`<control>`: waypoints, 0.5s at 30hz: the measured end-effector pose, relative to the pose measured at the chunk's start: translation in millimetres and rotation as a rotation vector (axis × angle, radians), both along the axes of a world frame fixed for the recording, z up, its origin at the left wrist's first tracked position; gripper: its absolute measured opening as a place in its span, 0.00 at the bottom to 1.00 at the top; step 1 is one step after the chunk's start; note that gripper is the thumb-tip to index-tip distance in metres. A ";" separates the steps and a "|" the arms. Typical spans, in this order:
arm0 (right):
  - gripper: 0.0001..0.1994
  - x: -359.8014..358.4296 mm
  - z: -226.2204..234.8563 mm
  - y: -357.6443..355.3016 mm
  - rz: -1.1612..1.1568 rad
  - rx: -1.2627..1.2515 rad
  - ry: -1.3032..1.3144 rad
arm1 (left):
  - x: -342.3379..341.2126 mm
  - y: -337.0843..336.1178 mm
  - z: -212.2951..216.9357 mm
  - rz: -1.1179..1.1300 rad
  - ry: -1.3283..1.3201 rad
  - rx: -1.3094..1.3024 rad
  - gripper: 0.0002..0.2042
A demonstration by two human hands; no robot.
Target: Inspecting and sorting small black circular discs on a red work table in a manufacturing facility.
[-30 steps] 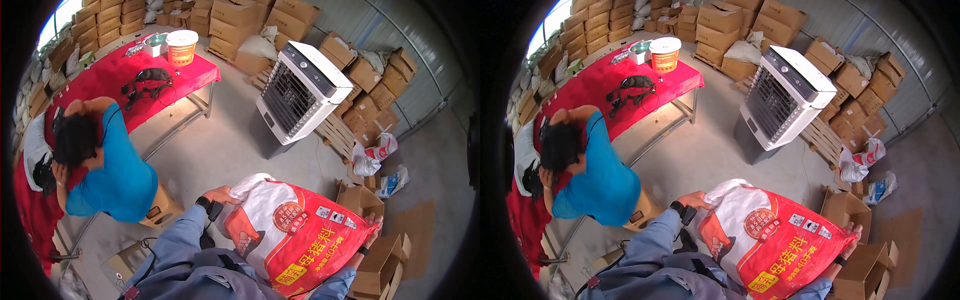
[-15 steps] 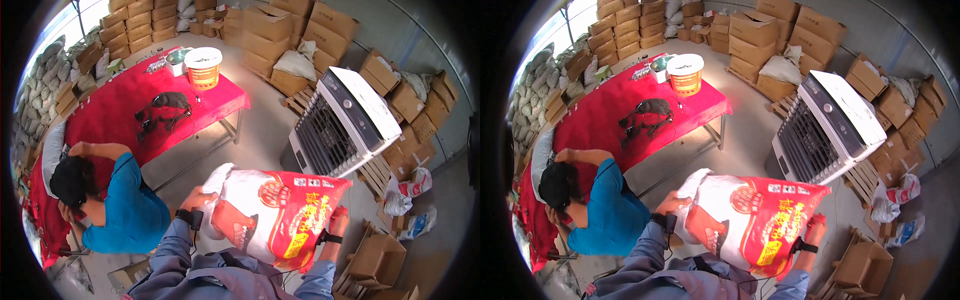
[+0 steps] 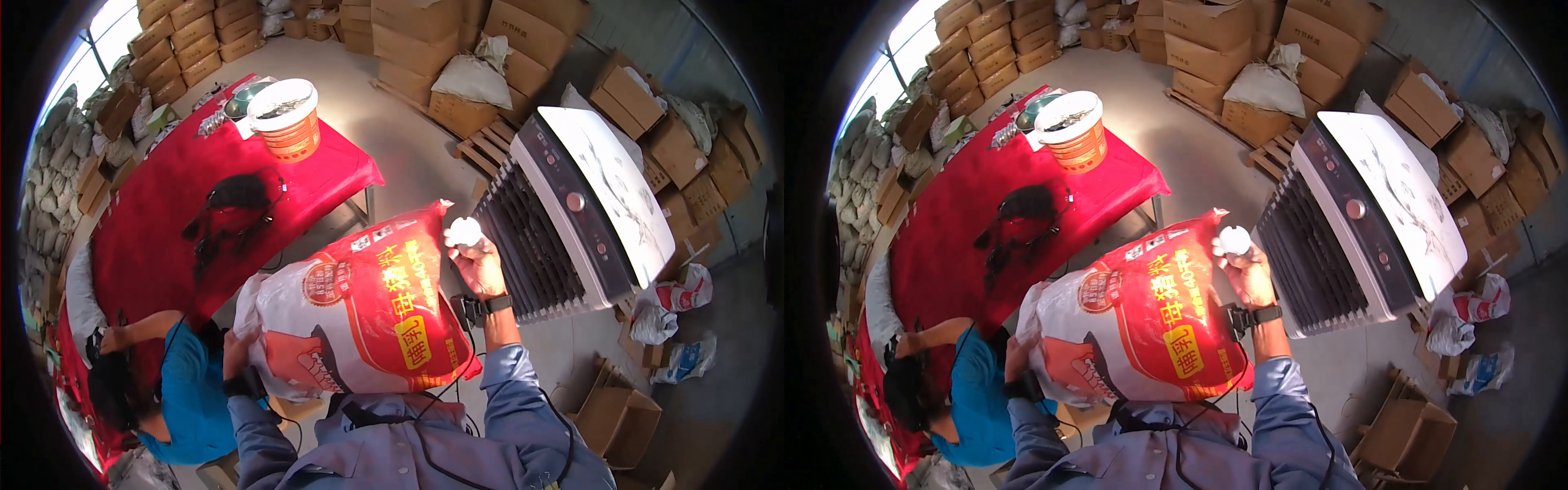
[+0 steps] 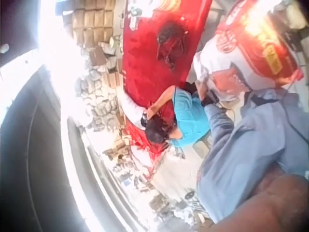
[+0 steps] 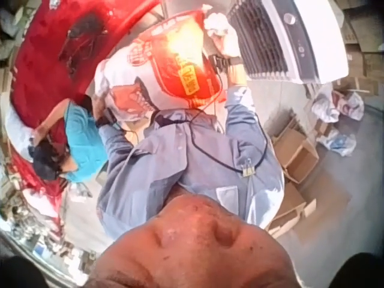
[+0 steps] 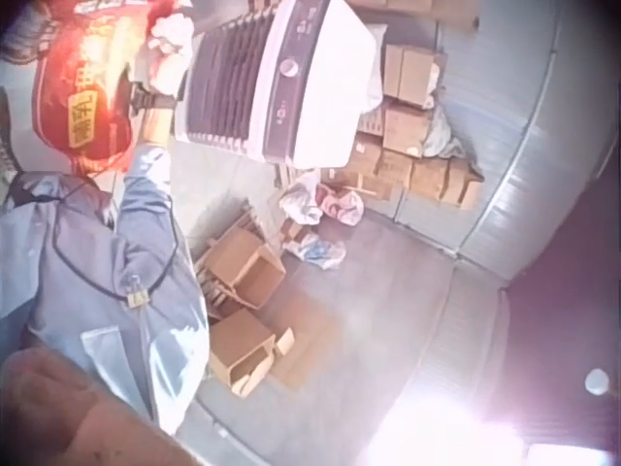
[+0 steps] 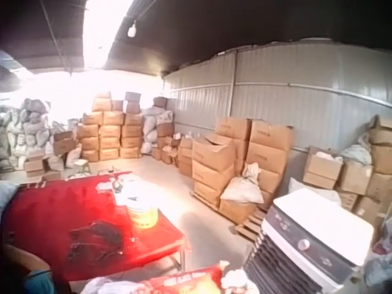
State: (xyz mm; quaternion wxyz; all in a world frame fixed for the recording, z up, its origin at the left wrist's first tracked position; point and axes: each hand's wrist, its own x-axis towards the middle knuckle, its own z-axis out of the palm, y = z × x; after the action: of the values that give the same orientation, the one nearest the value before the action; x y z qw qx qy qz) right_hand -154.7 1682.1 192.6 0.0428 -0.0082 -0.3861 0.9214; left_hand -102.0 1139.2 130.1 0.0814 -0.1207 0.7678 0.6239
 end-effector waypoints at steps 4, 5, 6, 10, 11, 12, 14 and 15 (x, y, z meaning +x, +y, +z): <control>0.23 -59.9 17.6 -19.3 0.086 -0.025 0.020 | -23.1 -5.6 -20.4 0.102 -0.008 -0.012 0.18; 0.23 -72.2 23.3 -21.1 0.127 -0.056 0.051 | -26.1 0.7 -15.5 0.132 -0.046 -0.040 0.19; 0.23 -86.5 21.5 -21.6 0.138 -0.044 0.048 | -30.0 4.4 -13.6 0.164 -0.085 -0.067 0.19; 0.18 -156.9 15.8 -28.6 0.220 -0.012 -0.009 | -52.1 4.7 -20.9 0.227 -0.064 0.024 0.20; 0.15 -168.6 14.1 -33.8 0.240 -0.046 0.059 | -53.8 5.6 -17.0 0.221 -0.085 0.009 0.19; 0.12 -179.6 12.7 -38.2 0.259 -0.084 0.126 | -53.0 5.8 -14.3 0.214 -0.106 -0.008 0.18; 0.09 -202.7 10.4 -43.9 0.225 -0.063 0.058 | -49.9 0.6 -34.7 0.276 -0.134 0.045 0.18; 0.10 -215.4 8.6 -45.3 0.257 -0.085 0.013 | -50.1 3.6 -36.1 0.315 -0.139 0.014 0.17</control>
State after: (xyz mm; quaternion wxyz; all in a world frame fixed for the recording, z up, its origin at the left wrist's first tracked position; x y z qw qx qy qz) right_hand -370.1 1636.8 201.2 -0.0735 0.0453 -0.3445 0.9348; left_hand -152.0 1142.8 94.0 0.0360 -0.2819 0.7276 0.6244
